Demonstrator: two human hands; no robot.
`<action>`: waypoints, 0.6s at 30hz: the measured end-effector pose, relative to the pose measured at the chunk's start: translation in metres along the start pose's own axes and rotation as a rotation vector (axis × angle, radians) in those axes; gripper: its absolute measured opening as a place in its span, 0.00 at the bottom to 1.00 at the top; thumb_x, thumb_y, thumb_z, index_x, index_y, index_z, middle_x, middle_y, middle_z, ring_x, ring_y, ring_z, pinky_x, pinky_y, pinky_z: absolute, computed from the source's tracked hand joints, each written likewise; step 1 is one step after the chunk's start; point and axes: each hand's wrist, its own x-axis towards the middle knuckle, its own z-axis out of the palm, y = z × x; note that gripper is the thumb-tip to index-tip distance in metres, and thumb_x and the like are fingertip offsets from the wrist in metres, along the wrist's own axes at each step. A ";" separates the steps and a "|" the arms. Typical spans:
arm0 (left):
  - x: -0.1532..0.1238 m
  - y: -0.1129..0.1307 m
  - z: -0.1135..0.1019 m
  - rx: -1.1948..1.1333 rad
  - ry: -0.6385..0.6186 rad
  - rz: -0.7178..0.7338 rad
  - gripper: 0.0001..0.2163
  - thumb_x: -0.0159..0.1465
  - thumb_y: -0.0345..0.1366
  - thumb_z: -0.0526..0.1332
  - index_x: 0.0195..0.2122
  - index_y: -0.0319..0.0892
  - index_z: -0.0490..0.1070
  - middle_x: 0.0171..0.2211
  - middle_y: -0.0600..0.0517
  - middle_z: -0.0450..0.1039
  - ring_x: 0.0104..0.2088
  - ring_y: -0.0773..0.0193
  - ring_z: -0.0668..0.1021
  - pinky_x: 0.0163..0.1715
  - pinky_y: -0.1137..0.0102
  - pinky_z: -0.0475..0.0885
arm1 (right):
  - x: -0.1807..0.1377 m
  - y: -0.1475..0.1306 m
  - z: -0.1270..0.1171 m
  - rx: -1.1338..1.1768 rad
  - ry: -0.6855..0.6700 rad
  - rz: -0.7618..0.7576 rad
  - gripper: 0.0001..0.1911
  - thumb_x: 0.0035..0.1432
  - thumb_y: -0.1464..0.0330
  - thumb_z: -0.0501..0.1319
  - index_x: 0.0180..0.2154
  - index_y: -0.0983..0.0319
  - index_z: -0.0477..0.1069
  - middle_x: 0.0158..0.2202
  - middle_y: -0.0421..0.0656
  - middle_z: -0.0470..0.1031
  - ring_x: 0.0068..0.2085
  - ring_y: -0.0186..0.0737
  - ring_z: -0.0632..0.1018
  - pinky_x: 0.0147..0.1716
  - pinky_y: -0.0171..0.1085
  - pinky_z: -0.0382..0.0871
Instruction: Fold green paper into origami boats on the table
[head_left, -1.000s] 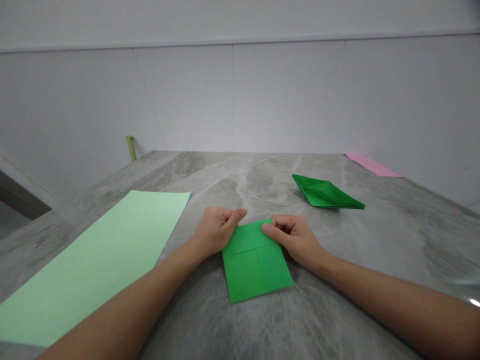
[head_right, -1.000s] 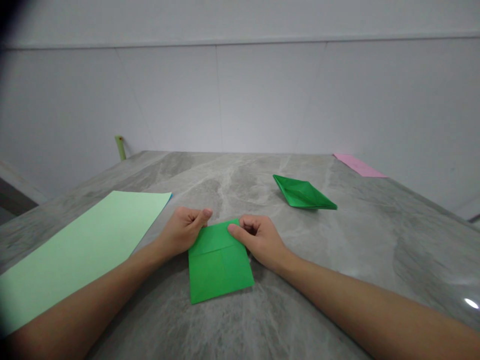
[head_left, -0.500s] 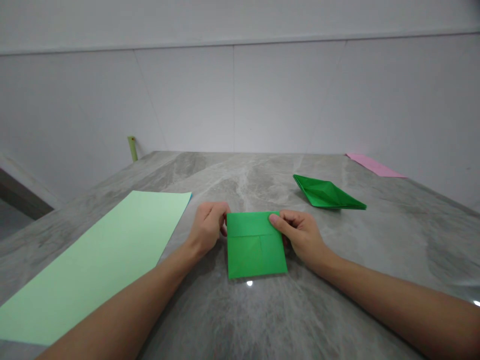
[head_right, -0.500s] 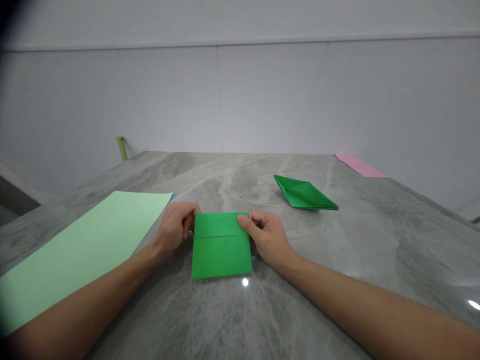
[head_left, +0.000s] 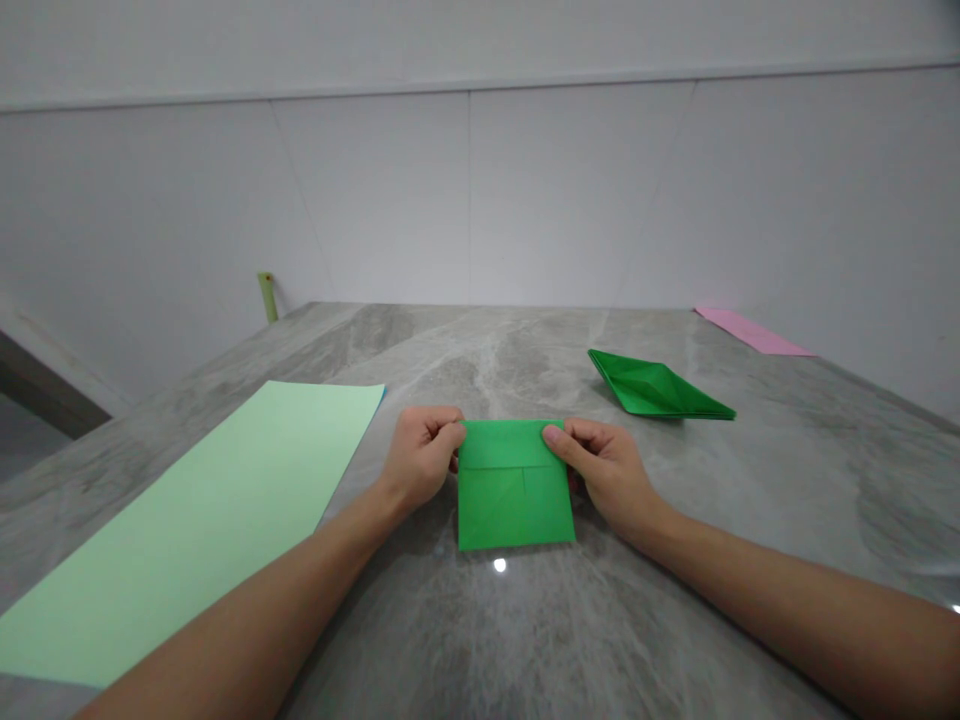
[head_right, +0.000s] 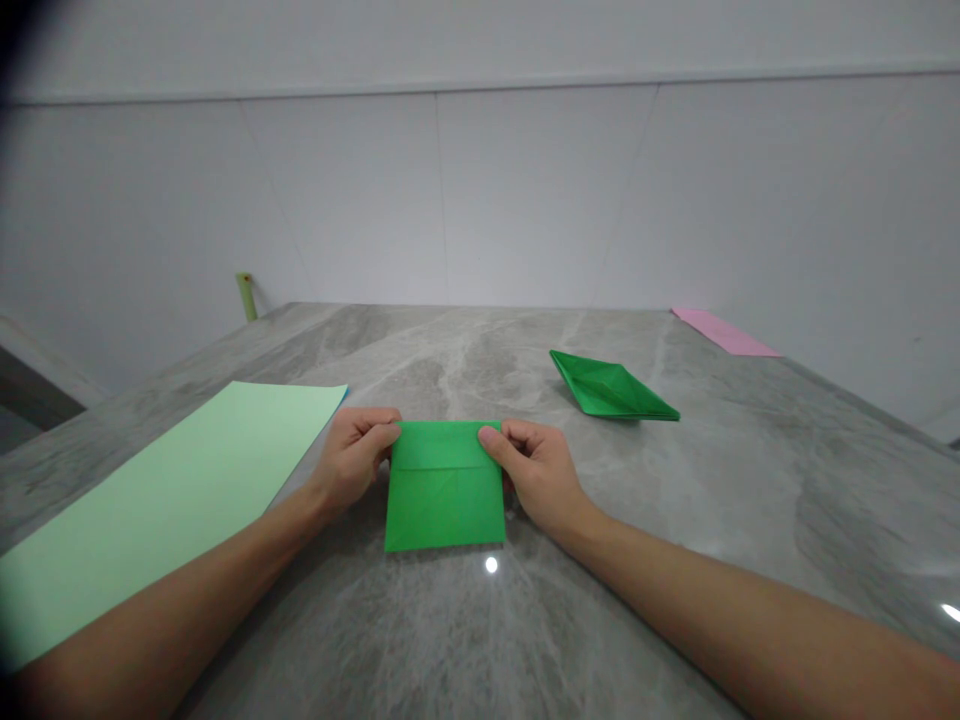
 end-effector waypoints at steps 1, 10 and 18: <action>0.000 0.000 0.000 0.001 0.000 0.010 0.14 0.53 0.38 0.53 0.13 0.43 0.54 0.12 0.60 0.51 0.15 0.73 0.57 0.16 0.75 0.54 | 0.000 0.000 0.000 0.002 0.000 0.000 0.27 0.52 0.49 0.65 0.17 0.60 0.58 0.14 0.33 0.55 0.16 0.28 0.57 0.14 0.31 0.48; -0.001 -0.001 -0.002 0.041 0.008 0.049 0.13 0.51 0.37 0.52 0.12 0.43 0.53 0.12 0.59 0.50 0.15 0.72 0.56 0.17 0.75 0.53 | 0.000 0.000 0.000 -0.021 0.001 -0.020 0.27 0.52 0.49 0.64 0.17 0.60 0.59 0.14 0.33 0.55 0.16 0.28 0.58 0.14 0.31 0.49; -0.001 0.003 -0.002 0.082 0.020 0.103 0.13 0.52 0.36 0.51 0.11 0.43 0.53 0.12 0.59 0.50 0.15 0.73 0.55 0.17 0.75 0.51 | -0.001 0.000 0.000 -0.031 -0.004 -0.027 0.26 0.53 0.49 0.64 0.17 0.60 0.60 0.13 0.34 0.58 0.15 0.28 0.59 0.14 0.31 0.50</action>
